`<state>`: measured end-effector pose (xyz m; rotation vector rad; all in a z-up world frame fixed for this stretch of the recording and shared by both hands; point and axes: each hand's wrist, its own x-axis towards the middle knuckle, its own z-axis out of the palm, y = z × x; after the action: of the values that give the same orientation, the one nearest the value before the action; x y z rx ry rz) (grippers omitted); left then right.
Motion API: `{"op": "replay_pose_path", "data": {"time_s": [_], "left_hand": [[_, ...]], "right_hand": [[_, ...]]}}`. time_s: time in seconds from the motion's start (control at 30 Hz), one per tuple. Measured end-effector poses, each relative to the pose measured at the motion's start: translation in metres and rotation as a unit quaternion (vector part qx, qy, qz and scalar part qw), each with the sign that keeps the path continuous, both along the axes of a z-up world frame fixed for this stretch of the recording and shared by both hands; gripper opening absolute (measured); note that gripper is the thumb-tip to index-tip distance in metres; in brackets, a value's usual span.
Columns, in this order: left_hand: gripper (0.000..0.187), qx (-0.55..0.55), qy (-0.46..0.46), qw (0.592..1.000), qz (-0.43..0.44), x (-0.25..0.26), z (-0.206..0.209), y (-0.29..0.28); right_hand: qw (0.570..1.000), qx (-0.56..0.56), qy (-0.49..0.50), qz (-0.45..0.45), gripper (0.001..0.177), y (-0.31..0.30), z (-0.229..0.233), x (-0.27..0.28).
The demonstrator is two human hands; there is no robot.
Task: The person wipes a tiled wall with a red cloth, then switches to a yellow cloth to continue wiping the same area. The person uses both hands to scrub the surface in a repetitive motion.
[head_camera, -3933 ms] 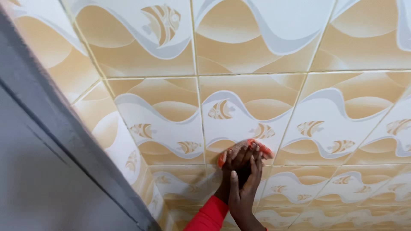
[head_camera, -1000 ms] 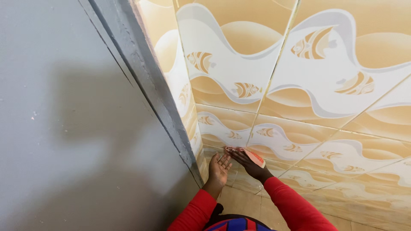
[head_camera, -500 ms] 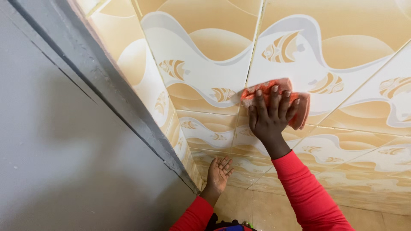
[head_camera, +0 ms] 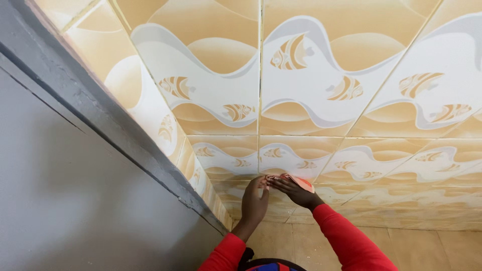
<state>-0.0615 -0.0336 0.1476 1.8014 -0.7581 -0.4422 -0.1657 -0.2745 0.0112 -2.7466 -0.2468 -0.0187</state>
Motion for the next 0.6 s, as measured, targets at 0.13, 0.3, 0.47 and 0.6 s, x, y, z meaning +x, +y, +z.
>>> {"op": "replay_pose_path", "data": {"time_s": [0.13, 0.3, 0.47, 0.6], "left_hand": [[0.033, 0.011, -0.331, 0.941, -0.075, -0.004, 0.013, 0.008], [0.042, 0.055, -0.421, 0.899, -0.108, -0.013, 0.006, -0.004], [0.073, 0.107, -0.477, 0.868, -0.092, -0.025, 0.017, -0.016], [0.072, 0.128, -0.487, 0.861, -0.068, -0.019, 0.013, -0.014]], "right_hand": [[0.973, -0.193, -0.122, -0.012, 0.059, -0.006, 0.052, 0.012], [0.807, -0.388, -0.407, -0.179, 0.057, -0.009, 0.203, 0.043], [0.776, -0.338, -0.451, -0.284, 0.051, -0.014, 0.266, 0.038], [0.766, -0.406, -0.438, -0.239, 0.06, -0.019, 0.176, 0.029]]}}
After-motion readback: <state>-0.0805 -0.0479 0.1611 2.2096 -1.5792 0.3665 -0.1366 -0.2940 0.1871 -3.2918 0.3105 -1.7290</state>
